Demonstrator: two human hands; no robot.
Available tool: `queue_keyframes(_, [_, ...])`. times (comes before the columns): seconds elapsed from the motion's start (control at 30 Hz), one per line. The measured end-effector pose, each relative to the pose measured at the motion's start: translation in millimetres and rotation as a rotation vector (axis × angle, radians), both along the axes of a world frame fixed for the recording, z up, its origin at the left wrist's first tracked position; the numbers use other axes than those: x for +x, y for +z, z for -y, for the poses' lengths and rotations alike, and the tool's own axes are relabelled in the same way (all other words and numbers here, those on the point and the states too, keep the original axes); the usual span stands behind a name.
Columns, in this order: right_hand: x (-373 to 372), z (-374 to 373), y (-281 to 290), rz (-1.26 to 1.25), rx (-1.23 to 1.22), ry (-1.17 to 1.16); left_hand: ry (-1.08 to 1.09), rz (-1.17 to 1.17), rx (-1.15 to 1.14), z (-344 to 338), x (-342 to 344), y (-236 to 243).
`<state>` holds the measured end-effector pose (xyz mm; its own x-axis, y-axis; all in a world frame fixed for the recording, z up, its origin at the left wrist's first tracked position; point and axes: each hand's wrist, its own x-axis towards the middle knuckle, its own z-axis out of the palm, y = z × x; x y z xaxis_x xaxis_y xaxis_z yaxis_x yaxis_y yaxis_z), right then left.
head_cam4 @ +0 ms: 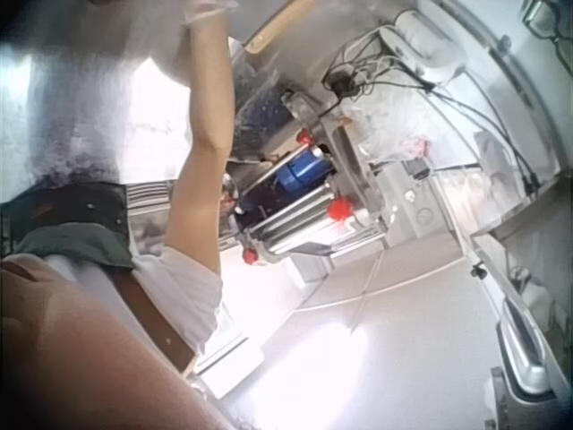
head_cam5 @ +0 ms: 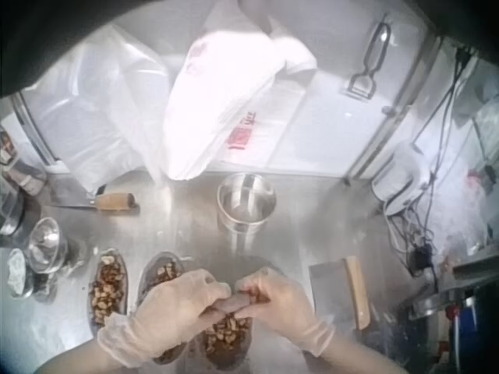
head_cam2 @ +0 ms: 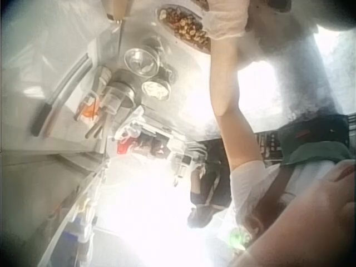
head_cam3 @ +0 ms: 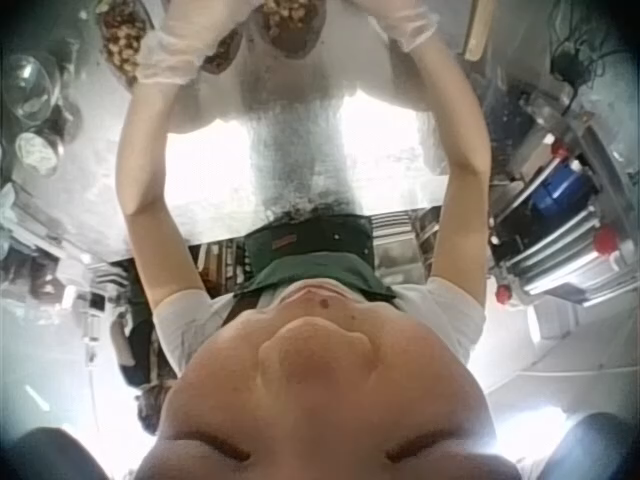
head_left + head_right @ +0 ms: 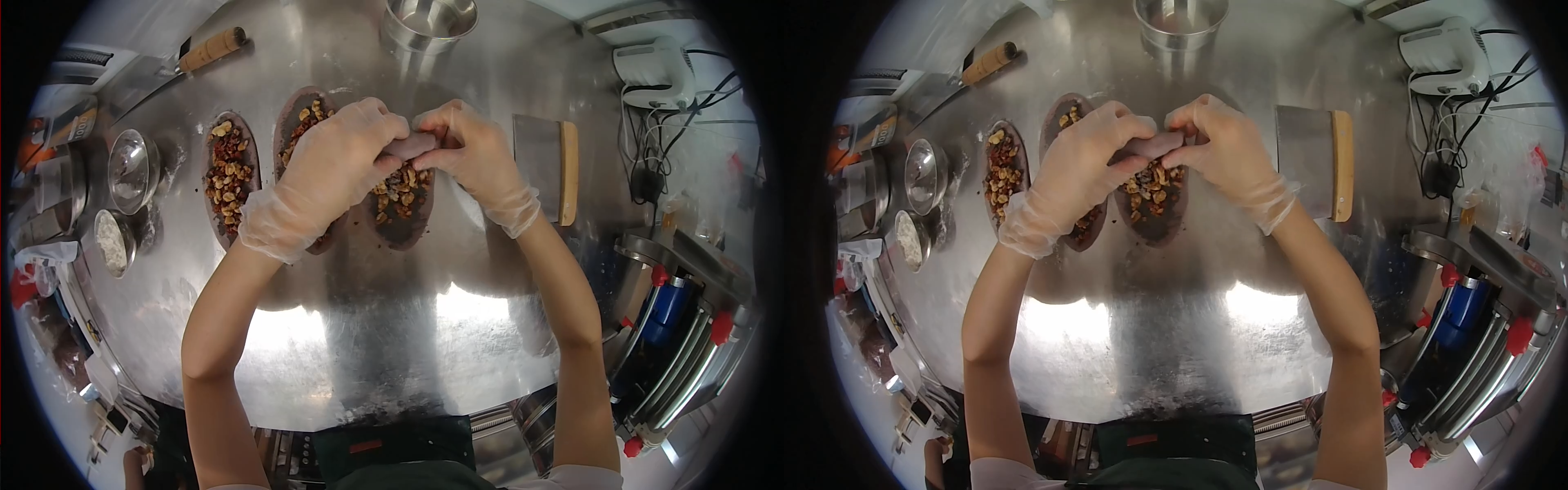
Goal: Rolling purple dough around fruit and nut fillings and arranging them in a steamer tray.
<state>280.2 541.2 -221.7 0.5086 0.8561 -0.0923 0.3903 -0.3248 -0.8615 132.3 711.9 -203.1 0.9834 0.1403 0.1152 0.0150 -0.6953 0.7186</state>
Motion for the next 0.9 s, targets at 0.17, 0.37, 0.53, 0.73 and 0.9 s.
queue_keyframes(0.17, [4.1, 5.4, -1.4, -0.246, 0.161, 0.056, 0.0, 0.076, 0.131, 10.7, -4.7, -4.9])
queue_keyframes(0.37, [-3.8, 11.9, 2.7, -0.122, 0.077, 0.129, 0.041, 0.142, 0.227, 9.1, -6.7, 4.6])
queue_keyframes(0.53, [-10.0, 13.8, 9.1, 0.045, 0.103, 0.153, -0.029, 0.086, 0.404, 4.6, -17.1, 2.2])
queue_keyframes(0.73, [-10.2, 18.0, -1.4, 0.184, 0.128, 0.2, 0.012, 0.066, 0.239, 12.1, -21.1, 0.0])
queue_keyframes(0.9, [-18.3, 18.5, 12.9, 0.114, 0.129, 0.087, 0.012, 0.009, 0.246, 17.5, -22.4, -0.4])
